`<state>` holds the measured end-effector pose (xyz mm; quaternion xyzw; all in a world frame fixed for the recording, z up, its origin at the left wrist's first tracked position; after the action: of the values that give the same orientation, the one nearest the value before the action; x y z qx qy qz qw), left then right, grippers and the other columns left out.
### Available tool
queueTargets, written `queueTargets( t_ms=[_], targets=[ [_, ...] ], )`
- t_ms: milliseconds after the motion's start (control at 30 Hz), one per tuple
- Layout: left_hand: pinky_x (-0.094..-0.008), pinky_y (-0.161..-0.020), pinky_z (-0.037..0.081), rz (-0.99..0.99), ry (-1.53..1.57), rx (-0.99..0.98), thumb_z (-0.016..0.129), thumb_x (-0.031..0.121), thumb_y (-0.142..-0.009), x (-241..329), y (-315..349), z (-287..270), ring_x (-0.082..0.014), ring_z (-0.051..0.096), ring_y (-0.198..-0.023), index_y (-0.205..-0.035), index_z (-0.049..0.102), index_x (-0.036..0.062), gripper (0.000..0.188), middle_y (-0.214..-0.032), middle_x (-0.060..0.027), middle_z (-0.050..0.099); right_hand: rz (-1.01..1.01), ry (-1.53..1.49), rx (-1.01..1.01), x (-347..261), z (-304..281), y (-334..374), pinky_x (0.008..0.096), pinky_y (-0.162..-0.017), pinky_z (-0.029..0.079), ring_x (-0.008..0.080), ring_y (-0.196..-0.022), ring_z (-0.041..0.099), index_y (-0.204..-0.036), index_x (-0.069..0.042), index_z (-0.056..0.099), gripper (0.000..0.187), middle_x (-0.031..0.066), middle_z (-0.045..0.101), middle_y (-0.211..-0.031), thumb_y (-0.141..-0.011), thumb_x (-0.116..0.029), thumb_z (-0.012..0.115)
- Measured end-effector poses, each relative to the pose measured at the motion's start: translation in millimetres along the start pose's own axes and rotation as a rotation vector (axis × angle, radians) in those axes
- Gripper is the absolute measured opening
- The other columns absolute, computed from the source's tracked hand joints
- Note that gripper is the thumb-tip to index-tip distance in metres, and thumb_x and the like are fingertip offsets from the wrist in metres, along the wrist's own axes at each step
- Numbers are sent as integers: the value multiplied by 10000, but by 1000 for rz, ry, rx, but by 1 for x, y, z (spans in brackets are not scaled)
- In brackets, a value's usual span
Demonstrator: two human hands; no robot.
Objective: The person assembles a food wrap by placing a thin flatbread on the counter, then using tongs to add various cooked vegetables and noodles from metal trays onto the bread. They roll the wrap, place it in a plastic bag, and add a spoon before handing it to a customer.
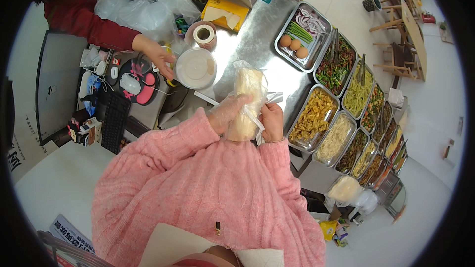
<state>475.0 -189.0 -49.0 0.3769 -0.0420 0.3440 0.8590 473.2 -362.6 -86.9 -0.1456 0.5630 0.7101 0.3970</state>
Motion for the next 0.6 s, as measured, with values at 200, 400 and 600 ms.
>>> queueTargets(
  t_ms=[200,400,600],
  targets=[
    [-389,-784,609,-57,288,74,609,345,-1010,7,-22,-20,-242,705,-949,-1390,500,65,485,-1121,-116,684,-132,-52,12,-36,-10,3,436,-910,559,185,-998,636,-1017,-55,650,85,69,694,-1156,-1005,-140,646],
    [-460,-909,565,338,-342,260,773,193,-893,-4,-113,-65,-325,663,-1143,-1452,425,55,673,-1328,-166,615,-838,417,184,-78,-34,17,294,-889,528,176,-1113,657,-1198,25,652,303,189,692,-1249,-919,45,534],
    [-498,-1027,473,374,-1054,925,705,96,-832,-29,-166,-44,-406,547,-1252,-1442,411,22,681,-1280,-240,573,-855,1310,-187,7,-55,-49,465,-988,466,431,-1303,553,-865,-1,569,98,274,531,-1466,-827,-10,658]
  ],
)
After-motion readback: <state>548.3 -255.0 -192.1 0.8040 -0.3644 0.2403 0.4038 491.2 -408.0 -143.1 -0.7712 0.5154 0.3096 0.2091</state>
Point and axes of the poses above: each hand's wrist, its own y-axis away from the middle knuckle, its own z-axis out of the palm, x = y × z, the point moved 1 cm from there along -y, towards the middle knuckle
